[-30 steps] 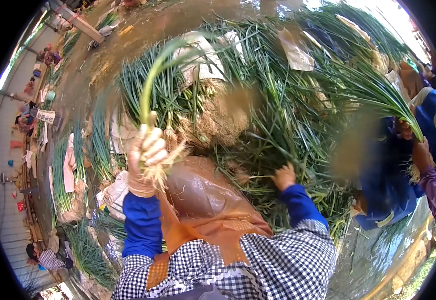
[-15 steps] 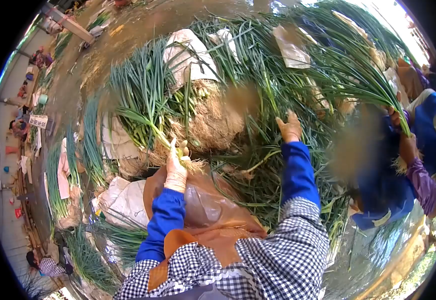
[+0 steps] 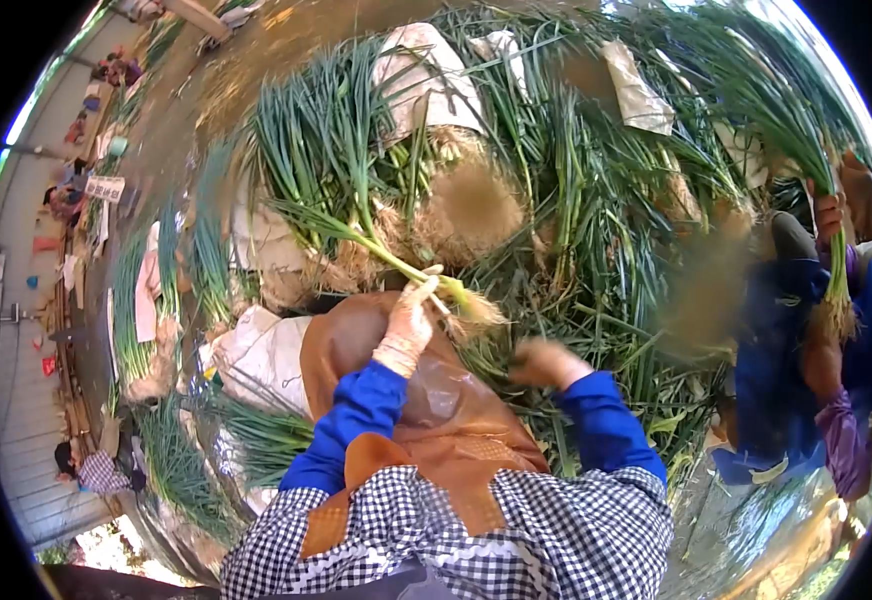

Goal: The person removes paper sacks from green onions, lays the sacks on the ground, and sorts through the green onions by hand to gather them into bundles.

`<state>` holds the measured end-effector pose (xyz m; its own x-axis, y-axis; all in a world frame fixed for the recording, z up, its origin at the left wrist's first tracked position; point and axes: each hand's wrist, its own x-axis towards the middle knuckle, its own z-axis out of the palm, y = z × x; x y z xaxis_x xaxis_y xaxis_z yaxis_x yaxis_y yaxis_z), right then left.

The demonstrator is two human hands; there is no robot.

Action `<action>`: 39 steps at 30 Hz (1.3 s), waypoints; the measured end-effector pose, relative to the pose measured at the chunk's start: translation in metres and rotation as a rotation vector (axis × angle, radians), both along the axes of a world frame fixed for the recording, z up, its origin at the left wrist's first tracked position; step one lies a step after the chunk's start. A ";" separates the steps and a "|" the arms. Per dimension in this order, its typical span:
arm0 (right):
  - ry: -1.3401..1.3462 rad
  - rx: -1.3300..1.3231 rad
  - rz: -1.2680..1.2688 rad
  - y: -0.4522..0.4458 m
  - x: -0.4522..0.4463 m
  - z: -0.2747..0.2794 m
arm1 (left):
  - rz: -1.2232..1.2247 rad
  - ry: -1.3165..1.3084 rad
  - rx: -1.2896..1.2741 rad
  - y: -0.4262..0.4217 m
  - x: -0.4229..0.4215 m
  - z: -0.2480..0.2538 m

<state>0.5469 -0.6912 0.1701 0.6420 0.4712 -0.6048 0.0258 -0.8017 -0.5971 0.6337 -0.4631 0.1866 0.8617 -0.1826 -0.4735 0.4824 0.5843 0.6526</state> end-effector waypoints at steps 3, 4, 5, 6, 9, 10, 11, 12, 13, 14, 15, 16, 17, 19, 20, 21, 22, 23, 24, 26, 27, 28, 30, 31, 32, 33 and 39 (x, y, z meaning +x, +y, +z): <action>-0.650 0.146 -0.356 -0.012 0.058 0.048 | -0.076 0.097 0.060 -0.010 -0.006 0.001; -0.855 0.159 -0.333 -0.002 0.074 0.060 | -0.085 0.124 0.122 -0.013 -0.008 0.002; -0.771 0.242 -0.364 0.012 0.080 0.058 | -0.115 0.112 0.131 -0.014 -0.011 0.002; -0.681 0.327 -0.392 0.028 0.083 0.055 | -0.110 0.108 0.129 -0.016 -0.015 0.002; -0.527 0.147 -0.237 0.058 0.083 0.041 | -0.080 0.094 0.213 -0.016 -0.021 0.007; -0.646 0.330 -0.299 0.061 0.078 0.003 | -0.075 0.116 0.195 -0.014 -0.020 0.008; -0.602 0.554 -0.409 0.067 0.072 -0.004 | -0.069 0.086 0.187 -0.015 -0.018 0.007; -0.534 0.598 -0.569 0.066 0.066 -0.004 | -0.070 0.063 0.177 -0.016 -0.020 0.004; -0.470 0.657 -0.738 0.064 0.060 -0.004 | -0.043 -0.039 0.178 -0.016 -0.018 -0.017; -0.417 0.724 -0.909 0.062 0.055 -0.004 | 0.022 -0.026 0.164 -0.021 -0.016 -0.014; -0.296 0.736 -1.114 0.046 0.049 -0.004 | 0.152 -0.003 0.081 -0.022 -0.013 -0.011; -0.180 0.748 -1.321 0.022 0.040 -0.005 | 0.094 -0.111 0.151 -0.013 -0.006 -0.002; -0.245 0.509 -1.270 -0.008 0.027 -0.025 | 0.171 -0.041 0.090 -0.008 0.006 0.013; -0.295 -0.154 -0.869 -0.047 0.003 -0.029 | 0.222 -0.186 0.055 0.013 0.023 0.015; -0.254 -0.553 -0.495 -0.048 -0.008 -0.016 | 0.347 -0.062 -0.163 0.016 0.036 0.007; -0.403 -0.449 -0.564 -0.045 -0.018 -0.019 | 0.350 -0.042 -0.214 0.006 0.031 0.024; -0.466 -0.116 -0.777 -0.031 -0.011 -0.006 | 0.360 -0.025 -0.262 -0.004 0.027 0.043; -0.588 0.224 -0.914 -0.013 0.006 -0.003 | 0.340 -0.041 -0.277 -0.012 0.029 0.028; -0.651 0.586 -0.965 0.010 0.023 0.013 | 0.324 -0.050 -0.283 -0.016 0.025 0.011; -0.921 0.723 -0.916 0.057 0.042 0.040 | 0.045 -0.036 -0.452 -0.034 0.002 0.013; -1.052 0.619 -0.840 0.076 0.048 0.044 | 0.092 0.029 -0.381 -0.053 -0.014 0.010; -1.041 0.642 -0.793 0.082 0.054 0.041 | 0.139 0.086 -0.309 -0.065 -0.023 0.006; -1.072 0.470 -0.816 0.082 0.059 0.035 | 0.146 0.064 -0.289 -0.048 -0.022 0.003; -1.136 0.423 -0.786 0.082 0.058 0.023 | 0.100 0.012 -0.376 -0.032 -0.016 -0.008; -0.910 0.464 -0.543 0.070 0.061 0.013 | 0.053 -0.031 -0.460 -0.024 -0.013 0.009; -0.817 0.184 -0.415 0.059 0.058 0.005 | 0.118 -0.056 -0.247 -0.024 -0.014 0.024; -0.628 -0.309 -0.428 -0.053 0.035 -0.102 | 0.244 -0.235 -0.113 0.016 0.020 0.052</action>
<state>0.5816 -0.7445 0.0686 0.9906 -0.0204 -0.1352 -0.0637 -0.9439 -0.3240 0.6535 -0.4468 0.2385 0.9693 0.0019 -0.2460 0.1645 0.7383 0.6541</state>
